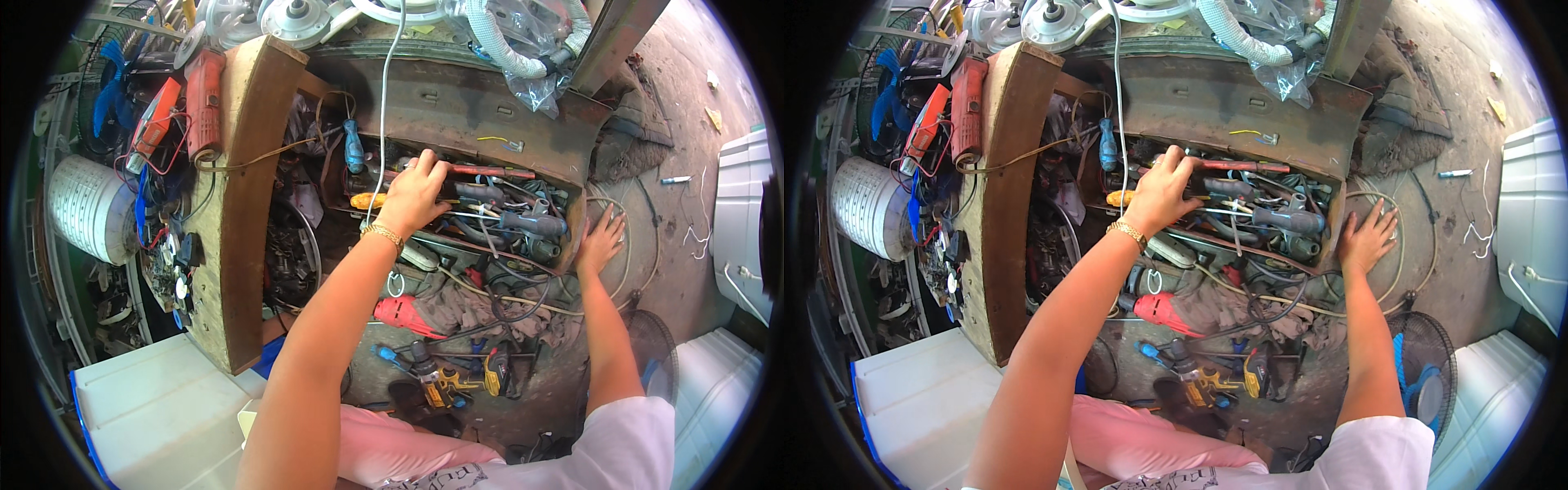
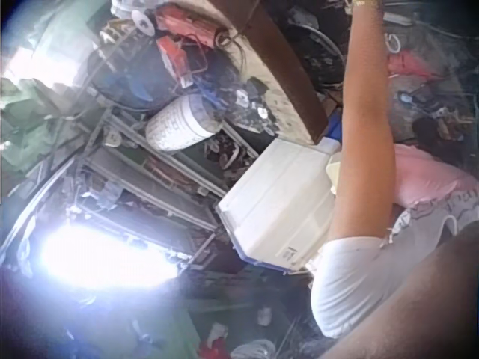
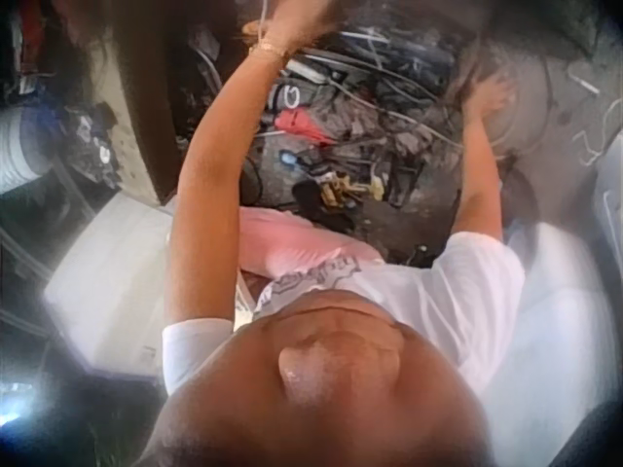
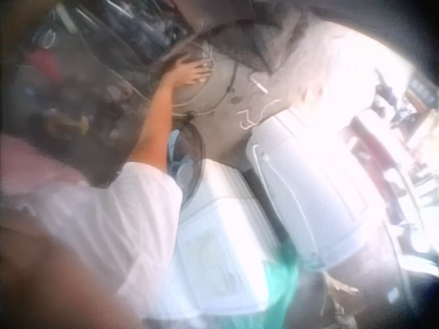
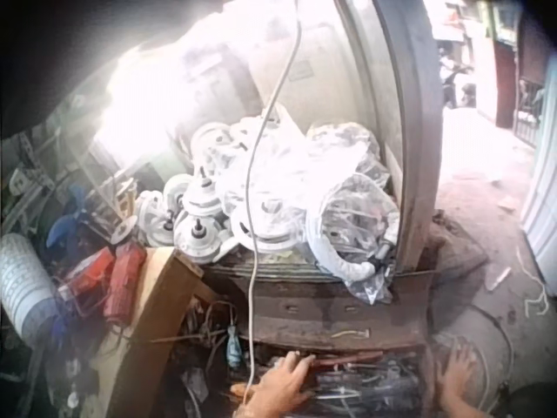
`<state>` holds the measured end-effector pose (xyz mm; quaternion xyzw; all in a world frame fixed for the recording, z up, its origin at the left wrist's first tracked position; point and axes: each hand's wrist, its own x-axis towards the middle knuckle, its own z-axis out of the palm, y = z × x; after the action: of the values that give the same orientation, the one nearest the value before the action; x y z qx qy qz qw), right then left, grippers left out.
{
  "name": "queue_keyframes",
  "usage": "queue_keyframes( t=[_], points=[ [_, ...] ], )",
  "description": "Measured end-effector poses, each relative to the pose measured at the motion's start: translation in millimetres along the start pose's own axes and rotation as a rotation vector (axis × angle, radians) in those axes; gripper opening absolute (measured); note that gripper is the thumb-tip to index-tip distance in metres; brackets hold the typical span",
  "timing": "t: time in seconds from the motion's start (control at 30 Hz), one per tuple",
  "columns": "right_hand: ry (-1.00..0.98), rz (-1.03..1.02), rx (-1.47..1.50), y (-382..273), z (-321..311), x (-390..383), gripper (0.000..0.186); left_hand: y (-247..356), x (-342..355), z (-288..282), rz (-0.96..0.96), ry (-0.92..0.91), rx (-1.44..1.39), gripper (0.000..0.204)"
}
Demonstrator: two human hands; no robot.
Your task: The person sits on a chair and uses pliers and a screwdriver to work on the wiring and components of a white plastic appliance panel.
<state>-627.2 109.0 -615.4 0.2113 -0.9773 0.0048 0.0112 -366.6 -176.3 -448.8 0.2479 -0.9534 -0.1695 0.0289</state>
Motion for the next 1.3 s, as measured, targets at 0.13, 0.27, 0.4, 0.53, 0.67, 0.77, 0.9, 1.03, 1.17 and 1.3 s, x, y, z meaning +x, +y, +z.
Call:
queue_keyframes(
  t=[0.13,0.27,0.4,0.53,0.67,0.77,0.9,1.03,1.17,1.3],
  points=[
    [-0.022,0.011,-0.014,0.5,-1.6,-0.1,0.072,11.1,16.4,-5.3,-0.086,-0.089,0.203,0.059],
    [-0.010,0.007,0.002,2.5,1.1,0.7,0.072,20.7,25.6,2.5,0.144,-0.068,0.605,0.049],
    [-0.026,0.003,0.001,-3.6,-2.2,0.3,0.072,42.5,48.0,18.7,0.030,-0.283,0.450,0.039],
    [-0.039,0.020,-0.025,-1.2,3.0,-0.9,0.072,43.0,39.7,19.2,-0.025,-0.222,0.281,0.048],
    [-0.037,0.013,-0.038,3.3,6.7,-2.7,0.072,43.0,30.6,-0.2,-0.005,-0.240,0.279,0.043],
    [0.078,0.010,-0.004,9.6,14.1,2.3,0.072,42.3,21.3,-14.1,0.058,-0.247,0.272,0.038],
    [-0.019,0.016,-0.060,-0.5,4.0,-0.7,0.072,24.6,0.9,-36.2,0.008,-0.132,0.160,0.041],
    [0.016,-0.006,-0.005,-0.4,-0.2,-0.2,0.072,2.9,-1.1,-66.1,-0.170,-0.025,-0.121,0.052],
    [0.013,0.003,-0.007,0.1,0.1,-0.1,0.072,-15.5,-5.0,-88.6,-0.284,0.011,-0.132,0.056],
    [0.029,-0.007,0.014,0.0,0.9,-2.2,0.073,-16.2,-6.7,-95.7,-0.316,-0.056,-0.128,0.053]
  ],
)
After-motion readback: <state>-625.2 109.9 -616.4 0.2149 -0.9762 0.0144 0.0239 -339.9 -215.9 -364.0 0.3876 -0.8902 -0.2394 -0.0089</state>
